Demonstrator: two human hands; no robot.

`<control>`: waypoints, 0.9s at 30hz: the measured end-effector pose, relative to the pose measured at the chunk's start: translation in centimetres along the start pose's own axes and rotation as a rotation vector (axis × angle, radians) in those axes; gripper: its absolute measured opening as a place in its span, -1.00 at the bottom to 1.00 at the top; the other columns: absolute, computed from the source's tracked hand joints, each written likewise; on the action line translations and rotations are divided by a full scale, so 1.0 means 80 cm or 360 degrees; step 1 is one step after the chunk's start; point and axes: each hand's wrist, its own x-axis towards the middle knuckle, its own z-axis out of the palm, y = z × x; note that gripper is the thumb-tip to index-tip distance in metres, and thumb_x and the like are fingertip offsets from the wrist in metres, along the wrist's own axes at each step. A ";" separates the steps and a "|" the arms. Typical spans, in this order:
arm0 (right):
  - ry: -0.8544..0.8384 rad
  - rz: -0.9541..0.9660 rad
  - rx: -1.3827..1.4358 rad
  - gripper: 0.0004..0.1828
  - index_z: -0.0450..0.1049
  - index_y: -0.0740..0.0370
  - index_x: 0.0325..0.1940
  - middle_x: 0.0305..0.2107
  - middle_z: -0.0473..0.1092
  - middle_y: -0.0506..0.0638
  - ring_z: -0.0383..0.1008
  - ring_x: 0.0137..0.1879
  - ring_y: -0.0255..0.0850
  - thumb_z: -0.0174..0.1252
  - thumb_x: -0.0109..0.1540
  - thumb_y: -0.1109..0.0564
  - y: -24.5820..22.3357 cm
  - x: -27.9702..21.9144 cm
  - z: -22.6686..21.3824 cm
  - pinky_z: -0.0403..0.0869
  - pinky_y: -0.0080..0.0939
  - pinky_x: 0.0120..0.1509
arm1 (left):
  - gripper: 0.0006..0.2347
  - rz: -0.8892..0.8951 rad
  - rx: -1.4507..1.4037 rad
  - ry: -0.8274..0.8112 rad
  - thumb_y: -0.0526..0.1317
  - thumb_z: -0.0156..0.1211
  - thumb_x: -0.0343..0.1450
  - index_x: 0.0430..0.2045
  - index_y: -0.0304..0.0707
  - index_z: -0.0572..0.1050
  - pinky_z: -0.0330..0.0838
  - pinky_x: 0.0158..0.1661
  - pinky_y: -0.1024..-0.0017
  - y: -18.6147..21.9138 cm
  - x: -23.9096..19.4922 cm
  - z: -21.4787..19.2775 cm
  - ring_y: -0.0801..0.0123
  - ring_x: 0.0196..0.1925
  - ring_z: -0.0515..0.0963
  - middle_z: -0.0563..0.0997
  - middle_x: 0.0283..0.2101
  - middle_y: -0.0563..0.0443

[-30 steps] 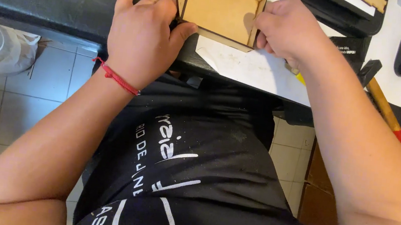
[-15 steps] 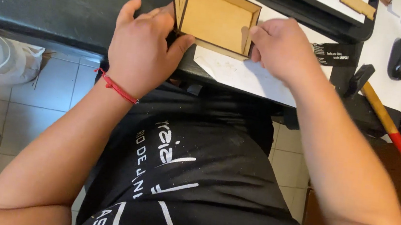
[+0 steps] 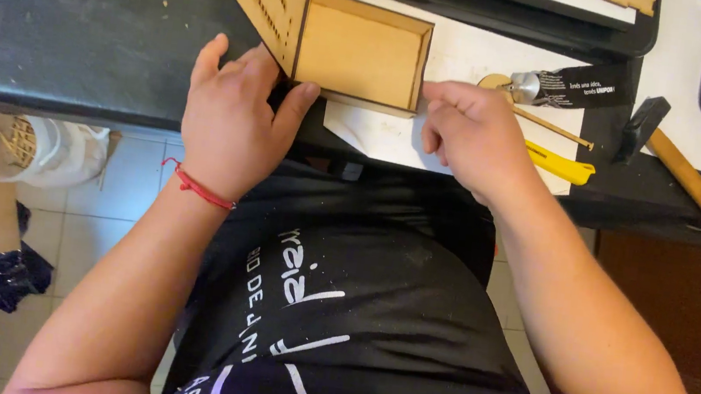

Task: Assembling a small laser-cut wooden box by applying glue to the joints and tapping the pieces together with a hammer.

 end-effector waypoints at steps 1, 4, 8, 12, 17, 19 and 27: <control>-0.0011 0.0051 0.0016 -0.52 0.49 0.18 0.20 -0.65 0.38 -0.09 0.21 -0.57 -0.30 -0.13 0.25 0.18 -0.004 -0.004 -0.001 0.30 -0.34 -0.38 | -0.73 -0.0018 -0.0028 -0.0033 -0.11 0.20 0.50 -0.20 -0.39 0.38 0.19 0.20 -0.02 0.002 0.000 -0.002 0.09 -0.38 0.49 0.48 -0.46 0.02; -0.0055 0.0073 0.0084 -0.51 0.49 0.18 0.22 -0.66 0.36 -0.06 0.20 -0.56 -0.28 -0.14 0.24 0.21 0.002 -0.003 -0.002 0.30 -0.34 -0.37 | -0.53 0.0045 0.0051 -0.0077 -0.04 0.21 0.49 0.20 -0.35 0.32 0.12 0.24 0.02 0.004 -0.003 -0.004 0.14 -0.03 0.56 0.58 -0.19 -0.14; -0.0167 0.0138 0.0185 -0.67 0.53 0.19 -0.21 -0.68 0.30 -0.01 0.11 -0.56 -0.28 -0.20 0.24 0.27 -0.013 -0.013 -0.011 0.16 -0.34 -0.45 | -0.54 0.0141 0.0047 -0.0087 0.06 0.22 0.48 0.20 -0.18 0.44 0.09 0.23 -0.04 0.006 -0.004 -0.004 0.07 0.22 0.55 0.64 0.08 -0.14; -0.0153 0.0132 0.0201 -0.52 0.56 0.12 0.12 -0.71 0.31 -0.03 0.13 -0.60 -0.30 -0.14 0.21 0.26 -0.001 -0.004 -0.010 0.21 -0.35 -0.46 | -0.56 0.0088 0.0046 -0.0119 0.04 0.25 0.45 0.17 -0.15 0.47 0.10 0.22 -0.06 0.010 0.000 -0.006 0.05 0.20 0.55 0.63 0.06 -0.21; -0.0181 0.0127 0.0153 -0.44 0.62 0.05 0.06 -0.77 0.28 -0.05 0.12 -0.65 -0.29 -0.16 0.11 0.28 -0.016 -0.013 -0.013 0.17 -0.35 -0.48 | -0.59 0.0000 0.0030 -0.0157 -0.01 0.28 0.41 0.12 -0.10 0.50 0.11 0.22 -0.05 0.014 0.004 -0.010 0.10 0.18 0.55 0.65 0.01 -0.19; -0.0191 0.0078 0.0237 -0.56 0.60 0.15 -0.05 -0.76 0.28 -0.02 0.12 -0.64 -0.29 -0.13 0.14 0.24 -0.006 -0.005 -0.013 0.18 -0.35 -0.50 | -0.53 -0.0033 0.0011 -0.0191 -0.02 0.32 0.38 0.14 -0.20 0.43 0.15 0.19 -0.05 0.019 0.013 -0.017 0.08 0.07 0.57 0.64 0.00 -0.17; 0.0079 -0.0259 0.0039 -0.65 0.56 0.14 -0.53 -0.85 0.26 0.03 0.23 -0.69 -0.21 0.03 0.25 -0.02 -0.001 -0.002 -0.009 0.18 -0.27 -0.52 | -0.37 0.0058 0.0159 0.0171 0.01 0.57 0.11 0.05 -0.22 0.52 0.39 -0.02 0.15 -0.003 0.019 0.012 -0.02 -0.24 0.66 0.66 -0.37 -0.17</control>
